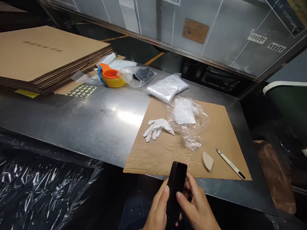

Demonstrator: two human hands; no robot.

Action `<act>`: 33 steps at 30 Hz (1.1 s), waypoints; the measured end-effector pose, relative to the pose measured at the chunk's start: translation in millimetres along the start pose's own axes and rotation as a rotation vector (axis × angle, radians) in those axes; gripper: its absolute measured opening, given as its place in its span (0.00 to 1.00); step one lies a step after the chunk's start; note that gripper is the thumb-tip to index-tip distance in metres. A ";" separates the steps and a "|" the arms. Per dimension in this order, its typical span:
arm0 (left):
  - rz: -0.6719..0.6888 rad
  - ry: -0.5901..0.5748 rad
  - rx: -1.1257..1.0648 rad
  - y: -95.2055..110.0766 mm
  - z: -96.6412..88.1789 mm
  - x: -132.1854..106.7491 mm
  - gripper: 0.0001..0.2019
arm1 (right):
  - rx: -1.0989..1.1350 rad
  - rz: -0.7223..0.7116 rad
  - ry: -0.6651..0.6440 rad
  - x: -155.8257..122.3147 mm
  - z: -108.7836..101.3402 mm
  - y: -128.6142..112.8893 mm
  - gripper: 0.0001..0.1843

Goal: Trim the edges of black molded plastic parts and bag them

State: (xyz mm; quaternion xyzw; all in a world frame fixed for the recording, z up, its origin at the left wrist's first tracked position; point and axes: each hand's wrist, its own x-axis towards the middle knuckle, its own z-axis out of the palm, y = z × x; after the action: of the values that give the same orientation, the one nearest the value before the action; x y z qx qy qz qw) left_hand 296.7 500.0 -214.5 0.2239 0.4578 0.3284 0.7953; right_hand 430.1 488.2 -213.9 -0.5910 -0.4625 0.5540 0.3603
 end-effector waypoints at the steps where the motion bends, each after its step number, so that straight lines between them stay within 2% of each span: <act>1: 0.018 -0.016 0.039 -2.1 0.2 -0.8 0.33 | 0.004 0.017 0.040 1.5 0.7 0.0 0.21; 2: 0.030 -0.039 0.080 -3.8 0.5 -1.9 0.33 | -0.018 0.022 0.105 4.8 -0.4 -0.4 0.18; 5: 0.029 -0.091 0.146 -3.7 2.5 -4.9 0.33 | -0.107 0.024 0.265 19.2 -9.8 -2.0 0.23; 10: -0.030 -0.116 0.010 9.4 7.5 -4.5 0.28 | -0.118 0.023 0.235 28.0 -11.9 -3.7 0.26; 12: -0.049 -0.071 -0.056 13.2 7.4 -1.7 0.27 | -0.085 0.005 0.159 23.0 -5.1 -5.1 0.22; 14: -0.038 0.014 -0.105 14.2 5.3 2.1 0.25 | 0.013 0.012 0.004 15.3 2.3 -6.8 0.20; 17: 0.033 0.175 -0.142 13.2 0.8 7.8 0.23 | 0.157 0.020 -0.187 5.3 8.4 -9.6 0.37; 19: 0.061 0.254 -0.152 14.1 -1.0 10.6 0.22 | 0.250 -0.004 -0.258 3.2 7.7 -11.5 0.41; 21: 0.056 0.256 -0.163 17.8 -1.0 12.9 0.21 | 0.380 -0.025 -0.333 5.0 4.0 -13.2 0.40; 24: 0.014 0.136 -0.197 27.7 0.8 16.6 0.18 | 0.474 -0.018 -0.411 12.0 -4.8 -14.0 0.42; 26: -0.040 0.075 -0.204 34.5 1.6 20.0 0.18 | 0.432 0.000 -0.405 18.2 -12.4 -12.7 0.42; 29: -0.095 0.075 -0.147 42.7 1.1 27.2 0.22 | 0.242 0.008 -0.314 30.0 -27.0 -10.4 0.34; 31: -0.038 0.088 -0.009 47.3 -0.1 34.0 0.25 | 0.104 0.008 -0.195 40.4 -38.4 -11.5 0.29; 33: 0.076 0.080 0.207 50.9 -1.7 42.8 0.25 | -0.010 -0.020 -0.057 53.6 -49.9 -16.7 0.26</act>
State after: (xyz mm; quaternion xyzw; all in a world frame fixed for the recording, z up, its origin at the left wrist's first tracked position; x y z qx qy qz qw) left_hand 294.7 566.0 -206.8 0.3086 0.5119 0.3177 0.7360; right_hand 474.7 548.5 -209.2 -0.5723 -0.4810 0.5648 0.3494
